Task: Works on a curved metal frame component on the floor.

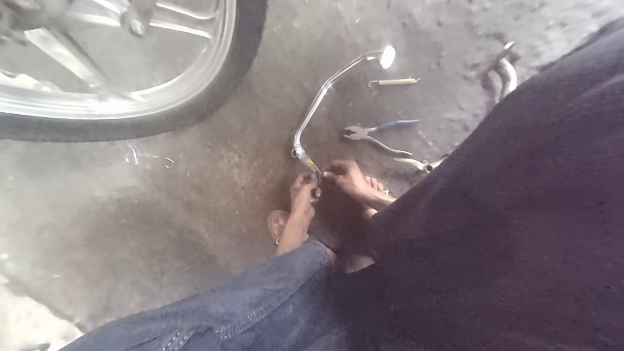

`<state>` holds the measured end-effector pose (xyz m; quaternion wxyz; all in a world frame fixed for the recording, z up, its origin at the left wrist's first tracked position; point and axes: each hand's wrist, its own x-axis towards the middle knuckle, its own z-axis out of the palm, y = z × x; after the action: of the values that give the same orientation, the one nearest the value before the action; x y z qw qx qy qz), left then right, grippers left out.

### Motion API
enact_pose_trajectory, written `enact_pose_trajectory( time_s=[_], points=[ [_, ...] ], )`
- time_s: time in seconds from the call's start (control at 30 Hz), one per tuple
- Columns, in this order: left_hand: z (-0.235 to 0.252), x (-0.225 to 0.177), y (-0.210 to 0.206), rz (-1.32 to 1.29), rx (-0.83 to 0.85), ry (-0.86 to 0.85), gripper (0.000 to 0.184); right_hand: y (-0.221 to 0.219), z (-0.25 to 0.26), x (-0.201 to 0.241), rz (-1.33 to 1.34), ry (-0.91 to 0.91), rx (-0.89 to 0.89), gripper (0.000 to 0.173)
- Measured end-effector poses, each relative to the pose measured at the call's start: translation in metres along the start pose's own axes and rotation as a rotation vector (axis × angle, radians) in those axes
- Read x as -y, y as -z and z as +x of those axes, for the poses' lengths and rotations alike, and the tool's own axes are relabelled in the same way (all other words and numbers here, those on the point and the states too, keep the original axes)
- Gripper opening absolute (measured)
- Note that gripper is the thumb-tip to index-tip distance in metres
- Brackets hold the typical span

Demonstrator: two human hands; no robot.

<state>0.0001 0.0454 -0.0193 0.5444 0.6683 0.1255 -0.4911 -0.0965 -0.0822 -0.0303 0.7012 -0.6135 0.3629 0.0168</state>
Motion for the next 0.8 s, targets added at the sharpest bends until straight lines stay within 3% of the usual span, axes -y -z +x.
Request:
enact_pose_trajectory(
  time_s=[0.17, 0.4, 0.8],
  points=[
    [-0.003, -0.001, -0.005, 0.012, -0.029, 0.021, 0.011, 0.001, 0.001, -0.005, -0.068, -0.006, 0.003, 0.013],
    [-0.002, 0.001, -0.004, 0.017, -0.037, 0.004, 0.013, 0.013, 0.008, 0.001, -0.455, 0.34, 0.078, 0.017],
    [-0.001, -0.001, 0.0, 0.037, 0.007, 0.031, 0.012, 0.018, 0.013, 0.0, -0.085, 0.096, 0.051, 0.011]
  ],
)
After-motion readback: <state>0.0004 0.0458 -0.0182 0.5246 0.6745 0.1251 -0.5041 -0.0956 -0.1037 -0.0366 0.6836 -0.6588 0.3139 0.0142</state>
